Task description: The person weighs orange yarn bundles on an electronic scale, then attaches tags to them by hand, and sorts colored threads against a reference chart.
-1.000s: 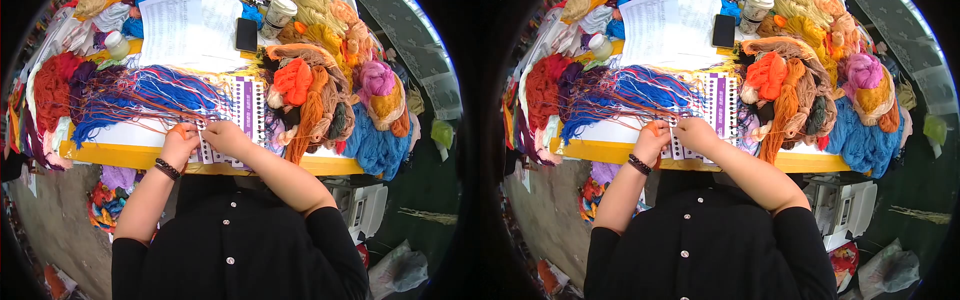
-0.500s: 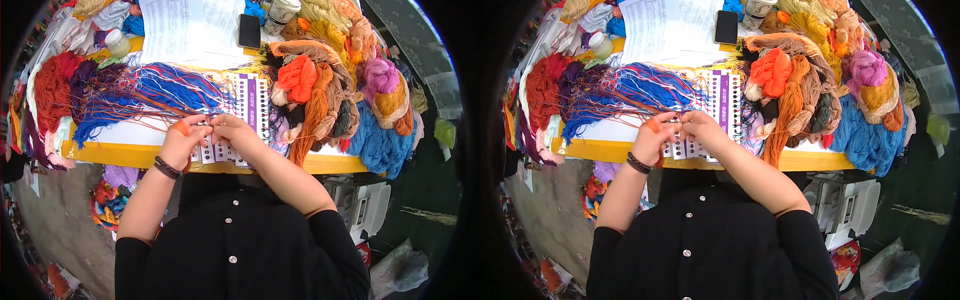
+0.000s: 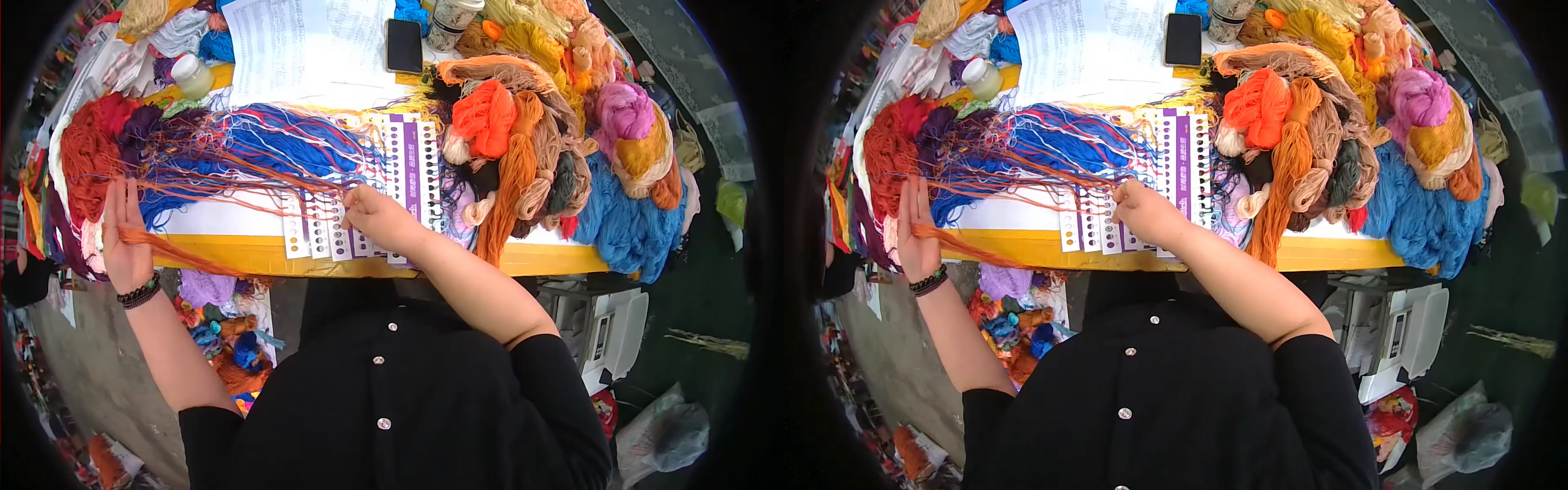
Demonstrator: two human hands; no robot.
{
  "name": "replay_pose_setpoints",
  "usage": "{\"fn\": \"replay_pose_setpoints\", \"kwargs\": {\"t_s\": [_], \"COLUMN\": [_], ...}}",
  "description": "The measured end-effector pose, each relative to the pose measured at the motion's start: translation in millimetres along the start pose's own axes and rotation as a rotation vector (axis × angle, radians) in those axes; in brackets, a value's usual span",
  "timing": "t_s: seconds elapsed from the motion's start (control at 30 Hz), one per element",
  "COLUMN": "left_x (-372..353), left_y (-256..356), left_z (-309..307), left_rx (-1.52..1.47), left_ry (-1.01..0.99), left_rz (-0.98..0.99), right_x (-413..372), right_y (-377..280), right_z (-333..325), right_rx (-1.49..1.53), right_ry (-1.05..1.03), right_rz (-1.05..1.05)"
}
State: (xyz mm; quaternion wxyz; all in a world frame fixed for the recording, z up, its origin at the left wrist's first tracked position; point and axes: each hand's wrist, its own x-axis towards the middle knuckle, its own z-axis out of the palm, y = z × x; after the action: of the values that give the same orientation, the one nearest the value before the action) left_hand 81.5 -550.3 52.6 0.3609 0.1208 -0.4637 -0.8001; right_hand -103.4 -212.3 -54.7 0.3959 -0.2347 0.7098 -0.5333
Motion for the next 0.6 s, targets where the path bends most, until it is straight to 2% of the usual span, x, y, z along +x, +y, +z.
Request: {"fn": "replay_pose_setpoints", "kwargs": {"t_s": [0.07,0.1,0.13,0.17,0.2,0.27,0.3,0.33,0.37,0.5,0.53,0.6], "left_x": [7,-13,-36,-56,-75,-100,-106,-111,-114,-117,-119,-121], "left_y": [-22,-36,-50,-62,-65,-71,-74,-75,-76,-82,-83,-83], "left_z": [-45,-19,16,39,69,102,112,120,128,132,134,140], "left_rx": [0.138,0.232,0.164,0.193,0.257,0.068,-0.024,0.033,0.089,0.168,0.283,0.311], "left_ry": [0.212,0.144,0.039,-0.023,-0.184,-0.314,-0.359,-0.339,-0.319,-0.360,-0.372,-0.375], "left_rz": [-0.170,-0.253,-0.365,-0.477,-0.574,-0.664,-0.688,-0.681,-0.676,-0.687,-0.683,-0.681], "right_x": [-8,-16,-25,-30,-37,-38,-40,-44,-51,-49,-49,-50], "right_y": [-13,-25,-40,-57,-73,-89,-93,-98,-105,-94,-94,-93], "right_z": [6,10,16,21,26,32,36,41,43,48,49,48], "right_rx": [-0.094,-0.133,-0.171,-0.093,-0.108,-0.223,-0.152,-0.082,0.042,0.073,0.074,0.170], "right_ry": [0.061,0.104,0.145,0.120,0.111,0.081,0.034,-0.012,-0.052,-0.031,-0.036,-0.071], "right_rz": [0.034,-0.042,-0.112,-0.198,-0.323,-0.612,-0.539,-0.466,-0.284,-0.252,-0.251,-0.068]}}
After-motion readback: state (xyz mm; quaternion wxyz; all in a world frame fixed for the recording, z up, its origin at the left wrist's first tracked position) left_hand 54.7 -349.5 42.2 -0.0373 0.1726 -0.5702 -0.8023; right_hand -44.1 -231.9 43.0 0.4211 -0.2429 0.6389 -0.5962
